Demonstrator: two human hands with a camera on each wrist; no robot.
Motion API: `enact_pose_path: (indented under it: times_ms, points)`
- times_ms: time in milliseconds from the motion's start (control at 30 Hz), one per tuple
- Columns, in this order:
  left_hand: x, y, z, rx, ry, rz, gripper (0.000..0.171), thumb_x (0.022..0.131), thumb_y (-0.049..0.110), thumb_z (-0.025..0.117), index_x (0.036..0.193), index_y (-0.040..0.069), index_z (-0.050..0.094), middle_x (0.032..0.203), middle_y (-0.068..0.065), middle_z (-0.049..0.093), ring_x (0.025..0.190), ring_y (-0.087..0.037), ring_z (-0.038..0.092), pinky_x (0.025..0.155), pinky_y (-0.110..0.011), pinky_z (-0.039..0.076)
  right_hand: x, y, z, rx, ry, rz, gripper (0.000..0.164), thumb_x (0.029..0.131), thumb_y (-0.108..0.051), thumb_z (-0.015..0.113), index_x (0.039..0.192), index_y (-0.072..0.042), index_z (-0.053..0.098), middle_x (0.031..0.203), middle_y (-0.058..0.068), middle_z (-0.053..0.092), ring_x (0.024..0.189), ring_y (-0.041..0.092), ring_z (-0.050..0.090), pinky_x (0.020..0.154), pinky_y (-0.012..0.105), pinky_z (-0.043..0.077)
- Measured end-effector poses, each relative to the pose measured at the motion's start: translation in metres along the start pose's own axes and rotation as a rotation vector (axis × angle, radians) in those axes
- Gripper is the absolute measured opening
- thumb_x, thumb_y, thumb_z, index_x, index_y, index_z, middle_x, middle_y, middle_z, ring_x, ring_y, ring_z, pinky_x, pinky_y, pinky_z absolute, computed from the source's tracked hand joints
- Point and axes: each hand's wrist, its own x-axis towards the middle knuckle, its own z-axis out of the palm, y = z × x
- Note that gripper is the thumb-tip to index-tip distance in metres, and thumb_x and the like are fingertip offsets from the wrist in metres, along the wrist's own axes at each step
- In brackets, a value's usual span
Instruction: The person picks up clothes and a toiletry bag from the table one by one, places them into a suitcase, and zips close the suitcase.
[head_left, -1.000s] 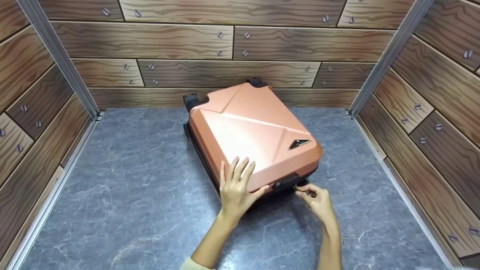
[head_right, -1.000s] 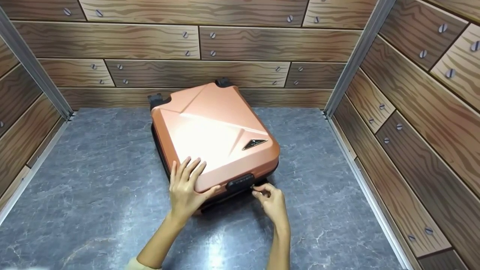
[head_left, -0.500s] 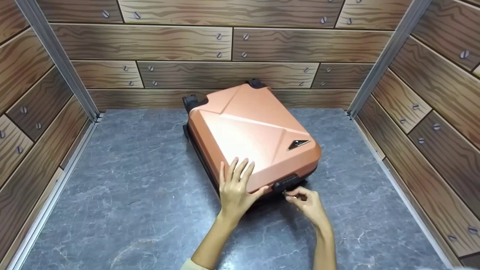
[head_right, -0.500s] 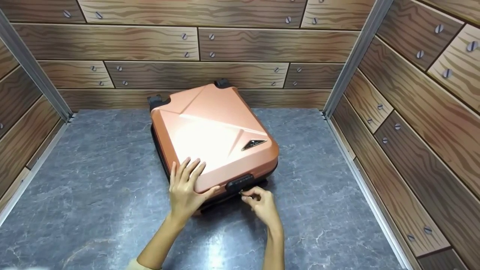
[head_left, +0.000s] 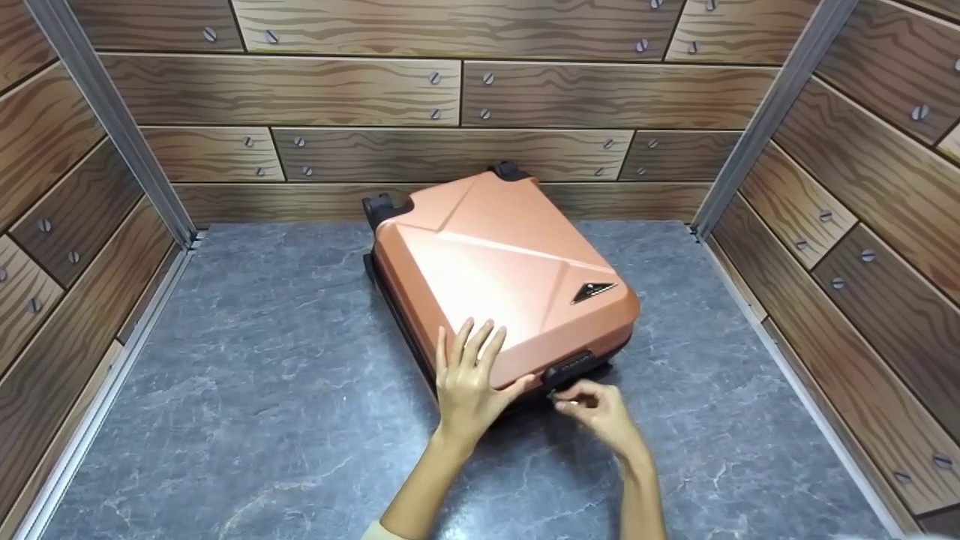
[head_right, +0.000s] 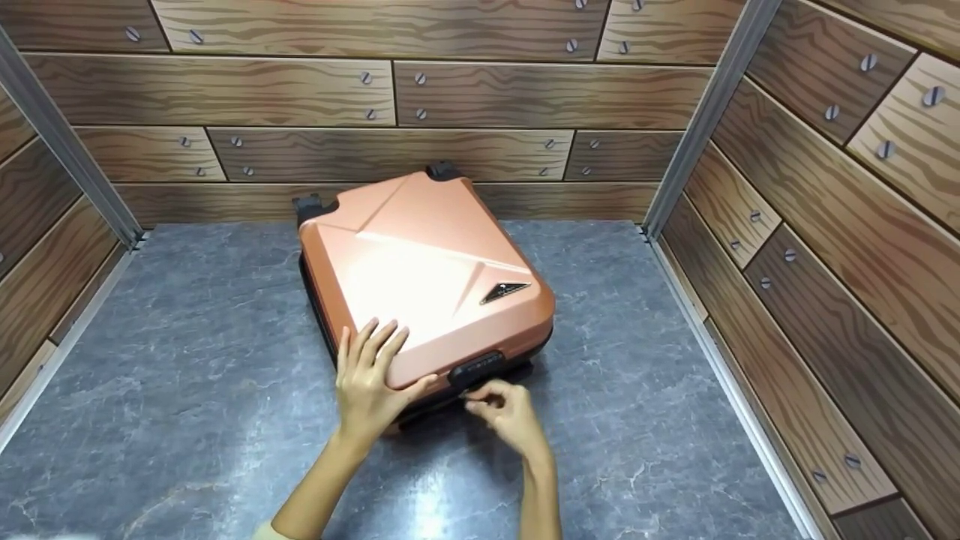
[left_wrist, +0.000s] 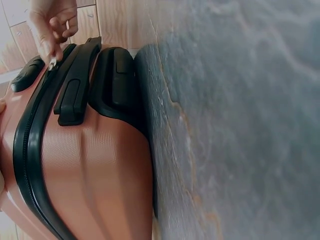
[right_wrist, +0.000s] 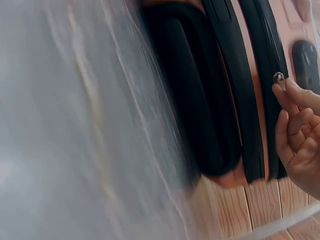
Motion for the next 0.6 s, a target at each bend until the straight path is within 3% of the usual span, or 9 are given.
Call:
enact_pose_path:
  times_ms: [200,367,467,600]
  points:
    - [0.002,0.002,0.001,-0.02,-0.023,-0.013,0.072,0.062,0.055,0.076,0.115,0.009,0.062,0.121,-0.008,0.056,0.12,-0.03,0.043,0.101,-0.057,0.022,0.0,-0.005,0.002,-0.009,-0.017,0.047,0.008,0.077,0.007,0.067,0.084,0.011,0.064,0.074,0.019,0.064,0.045,0.008,0.043,0.041,0.017,0.036]
    - [0.002,-0.002,-0.006,-0.061,-0.106,0.009,0.07,0.066,0.05,0.075,0.119,0.009,0.059,0.124,-0.008,0.054,0.122,-0.03,0.04,0.102,-0.056,0.019,-0.001,-0.008,0.001,-0.045,-0.027,0.08,0.008,0.078,0.005,0.067,0.085,0.009,0.065,0.077,0.019,0.065,0.048,0.01,0.047,0.043,0.02,0.04]
    - [0.005,-0.016,-0.016,-0.081,-0.201,0.098,0.067,0.071,0.049,0.071,0.124,0.011,0.057,0.129,-0.008,0.051,0.124,-0.029,0.038,0.103,-0.055,0.019,0.001,-0.009,0.003,-0.063,-0.034,0.081,0.008,0.079,0.005,0.067,0.085,0.009,0.065,0.079,0.021,0.065,0.049,0.014,0.049,0.045,0.02,0.042]
    - [0.014,-0.048,-0.029,-0.172,-0.36,0.271,0.073,0.073,0.056,0.065,0.129,0.012,0.051,0.136,-0.007,0.044,0.127,-0.028,0.034,0.104,-0.052,0.018,0.003,-0.011,0.004,-0.083,-0.026,0.076,0.006,0.079,0.006,0.066,0.084,0.009,0.065,0.08,0.022,0.065,0.052,0.017,0.052,0.048,0.023,0.045]
